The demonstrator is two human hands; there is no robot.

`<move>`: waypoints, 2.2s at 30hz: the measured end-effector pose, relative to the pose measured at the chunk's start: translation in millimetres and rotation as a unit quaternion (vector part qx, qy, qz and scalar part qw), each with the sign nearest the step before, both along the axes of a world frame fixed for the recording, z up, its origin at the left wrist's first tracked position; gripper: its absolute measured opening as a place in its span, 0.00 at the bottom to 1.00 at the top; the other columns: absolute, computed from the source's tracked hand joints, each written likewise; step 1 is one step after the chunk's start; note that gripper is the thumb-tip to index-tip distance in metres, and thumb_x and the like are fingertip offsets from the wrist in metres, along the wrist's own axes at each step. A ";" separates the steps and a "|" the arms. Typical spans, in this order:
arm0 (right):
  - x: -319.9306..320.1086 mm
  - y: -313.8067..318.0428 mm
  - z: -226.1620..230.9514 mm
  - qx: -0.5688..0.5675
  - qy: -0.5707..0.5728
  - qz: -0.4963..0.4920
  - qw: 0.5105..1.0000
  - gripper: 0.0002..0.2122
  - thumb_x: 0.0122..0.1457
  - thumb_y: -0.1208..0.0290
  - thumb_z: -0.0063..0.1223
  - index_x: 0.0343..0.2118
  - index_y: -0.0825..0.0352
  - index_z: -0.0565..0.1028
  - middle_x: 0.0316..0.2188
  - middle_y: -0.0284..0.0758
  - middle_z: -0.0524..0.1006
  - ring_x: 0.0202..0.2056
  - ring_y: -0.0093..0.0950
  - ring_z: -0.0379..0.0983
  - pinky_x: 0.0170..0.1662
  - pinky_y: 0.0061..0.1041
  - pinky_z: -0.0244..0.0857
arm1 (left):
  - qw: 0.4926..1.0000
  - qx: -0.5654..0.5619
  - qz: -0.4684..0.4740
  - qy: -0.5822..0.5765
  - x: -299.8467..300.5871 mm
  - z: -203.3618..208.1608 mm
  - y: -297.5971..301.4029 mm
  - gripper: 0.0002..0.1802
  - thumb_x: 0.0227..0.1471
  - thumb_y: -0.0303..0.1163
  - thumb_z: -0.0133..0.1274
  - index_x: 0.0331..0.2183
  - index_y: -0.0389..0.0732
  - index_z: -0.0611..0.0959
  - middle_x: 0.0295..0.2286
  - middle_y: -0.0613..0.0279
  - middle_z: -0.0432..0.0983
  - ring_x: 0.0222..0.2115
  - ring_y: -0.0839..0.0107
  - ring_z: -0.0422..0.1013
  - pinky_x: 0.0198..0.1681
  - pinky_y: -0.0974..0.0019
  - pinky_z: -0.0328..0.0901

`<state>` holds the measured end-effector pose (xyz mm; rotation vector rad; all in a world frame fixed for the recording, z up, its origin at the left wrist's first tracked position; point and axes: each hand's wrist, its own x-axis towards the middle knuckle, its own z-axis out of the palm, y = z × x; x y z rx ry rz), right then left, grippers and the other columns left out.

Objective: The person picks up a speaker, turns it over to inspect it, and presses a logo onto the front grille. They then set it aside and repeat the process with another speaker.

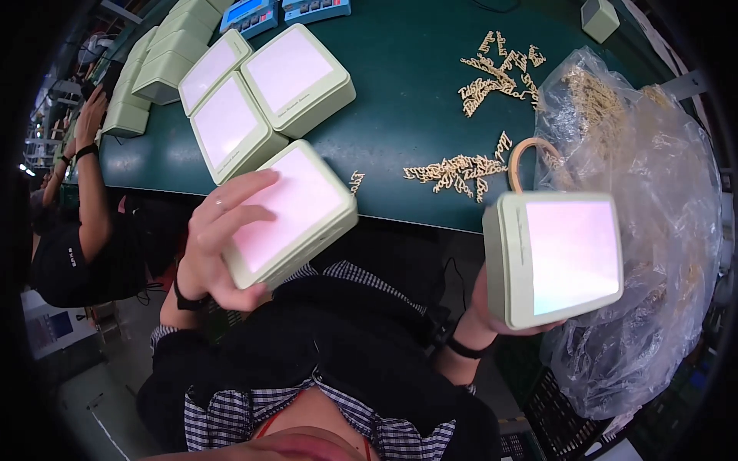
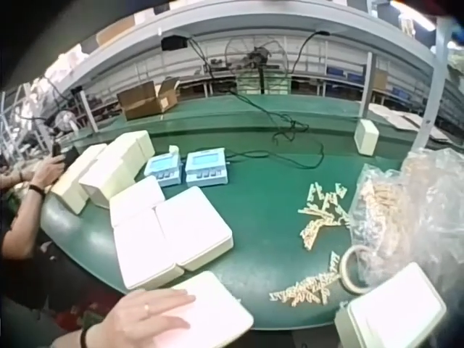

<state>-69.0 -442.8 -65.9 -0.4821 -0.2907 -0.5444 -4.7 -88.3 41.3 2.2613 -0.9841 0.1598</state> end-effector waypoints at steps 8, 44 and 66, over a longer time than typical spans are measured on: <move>-20.3 27.5 -4.8 -0.002 0.247 -0.231 0.941 0.38 0.59 0.36 0.35 0.67 0.57 0.55 0.66 0.37 0.57 0.64 0.46 0.55 0.65 0.51 0.50 | 0.991 -0.077 0.001 -0.109 52.6 -29.5 -98.4 0.31 0.21 0.43 0.59 0.35 0.40 0.80 0.50 0.45 0.74 0.48 0.49 0.73 0.36 0.62 0.65; 294.1 -48.6 168.5 -0.285 0.342 0.089 0.891 0.31 0.61 0.46 0.44 0.63 0.60 0.62 0.57 0.42 0.67 0.58 0.43 0.63 0.59 0.51 0.56 | 0.992 0.046 0.120 -0.003 19.1 -26.1 -50.9 0.43 0.22 0.31 0.63 0.50 0.49 0.75 0.57 0.52 0.63 0.60 0.45 0.55 0.51 0.50 0.52; 561.0 -267.3 52.1 -0.466 0.505 -0.214 0.695 0.41 0.54 0.37 0.52 0.58 0.71 0.66 0.56 0.45 0.70 0.52 0.45 0.70 0.53 0.49 0.63 | 0.981 0.087 0.158 0.072 33.5 -15.5 -59.2 0.41 0.23 0.35 0.65 0.49 0.49 0.78 0.59 0.48 0.61 0.58 0.50 0.59 0.51 0.48 0.52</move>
